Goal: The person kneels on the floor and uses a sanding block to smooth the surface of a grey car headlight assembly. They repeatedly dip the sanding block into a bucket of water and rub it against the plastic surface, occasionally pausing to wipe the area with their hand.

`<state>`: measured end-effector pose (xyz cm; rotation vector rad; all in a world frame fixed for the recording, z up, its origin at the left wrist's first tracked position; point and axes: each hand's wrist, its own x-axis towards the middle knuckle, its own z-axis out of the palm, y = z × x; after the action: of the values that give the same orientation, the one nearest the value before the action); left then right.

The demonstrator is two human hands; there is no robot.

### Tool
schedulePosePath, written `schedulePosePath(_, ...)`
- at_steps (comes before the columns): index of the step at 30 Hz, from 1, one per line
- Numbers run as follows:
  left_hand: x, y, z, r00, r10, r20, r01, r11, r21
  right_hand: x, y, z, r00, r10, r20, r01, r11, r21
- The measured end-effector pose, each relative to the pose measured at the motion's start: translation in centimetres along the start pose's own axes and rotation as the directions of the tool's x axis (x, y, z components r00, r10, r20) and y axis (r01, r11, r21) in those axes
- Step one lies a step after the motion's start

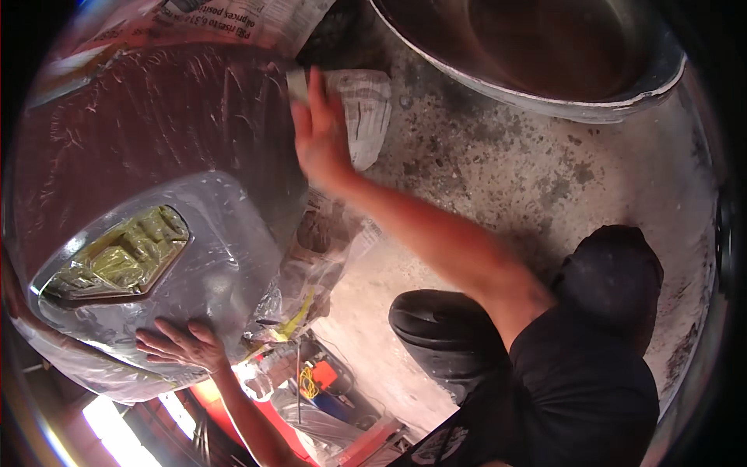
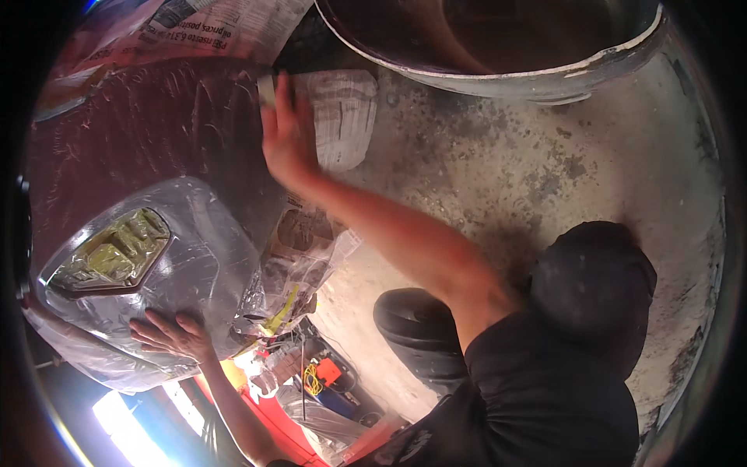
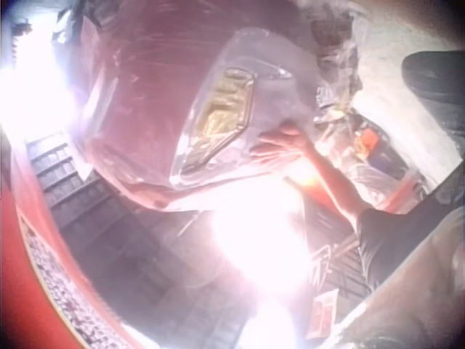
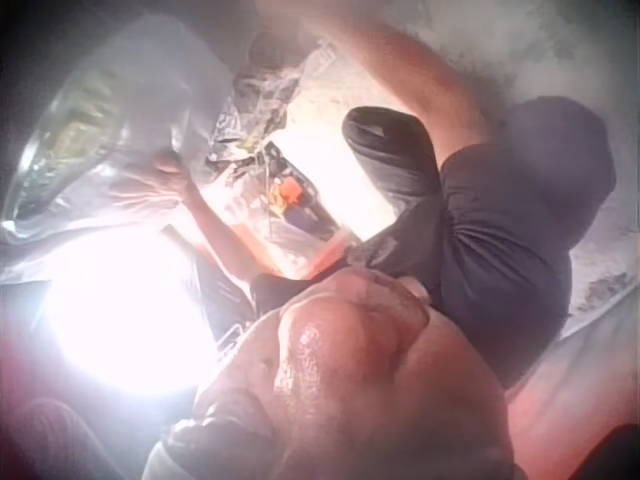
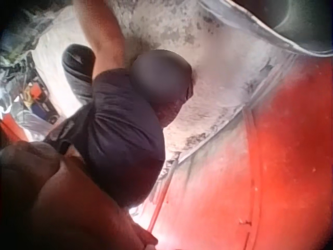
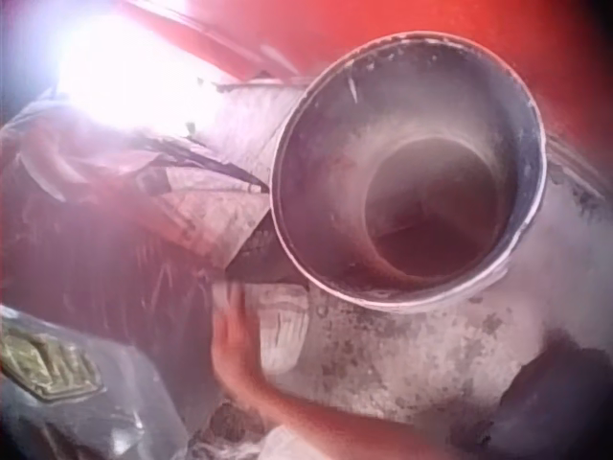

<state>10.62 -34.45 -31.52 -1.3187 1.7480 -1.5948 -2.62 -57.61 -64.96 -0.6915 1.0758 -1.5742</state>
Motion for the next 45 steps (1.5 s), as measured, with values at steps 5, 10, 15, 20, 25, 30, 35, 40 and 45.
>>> schedulePosePath(5,0.4,0.2,0.0,1.000,0.001,-0.010,-0.001,1.000,0.002,-3.1,-0.6,-0.6,0.999,-0.016,-0.046,0.018,0.999,0.038)
schedulePosePath(10,0.1,-0.1,-0.1,1.000,0.018,0.014,-0.018,0.999,0.028,-2.6,-0.8,-0.6,0.998,-0.030,-0.059,0.035,0.996,0.076)
schedulePosePath(15,0.0,0.2,0.1,1.000,-0.012,0.023,0.012,1.000,0.013,0.6,-1.6,-1.4,0.999,0.040,0.027,-0.043,0.991,0.123)
schedulePosePath(20,-0.2,-0.5,-0.3,0.998,-0.015,0.055,0.014,1.000,0.025,-1.6,-0.8,0.1,0.990,-0.064,-0.124,0.075,0.993,0.086)
schedulePosePath(25,0.5,0.3,0.6,1.000,-0.007,0.022,0.007,1.000,0.025,7.7,1.7,-0.8,0.990,0.129,0.050,-0.124,0.988,-0.088)
schedulePosePath(30,-0.2,-0.2,-0.4,0.999,0.002,0.055,-0.004,0.999,0.033,6.0,-0.1,-1.9,0.995,0.016,0.100,-0.011,0.999,-0.052)
schedulePosePath(35,0.0,0.0,0.0,0.998,0.017,0.052,-0.020,0.999,0.050,4.3,-1.9,-2.1,0.999,0.025,0.036,-0.023,0.999,-0.044)
schedulePosePath(40,0.2,-0.3,-0.7,0.998,0.005,0.068,-0.008,0.999,0.043,6.6,-1.3,-1.6,0.996,0.024,0.083,-0.024,1.000,-0.004)
schedulePosePath(45,-0.3,0.1,-0.7,0.996,-0.024,0.088,0.019,0.998,0.059,-2.9,-3.6,-0.8,0.995,-0.006,-0.103,0.014,0.997,0.071)
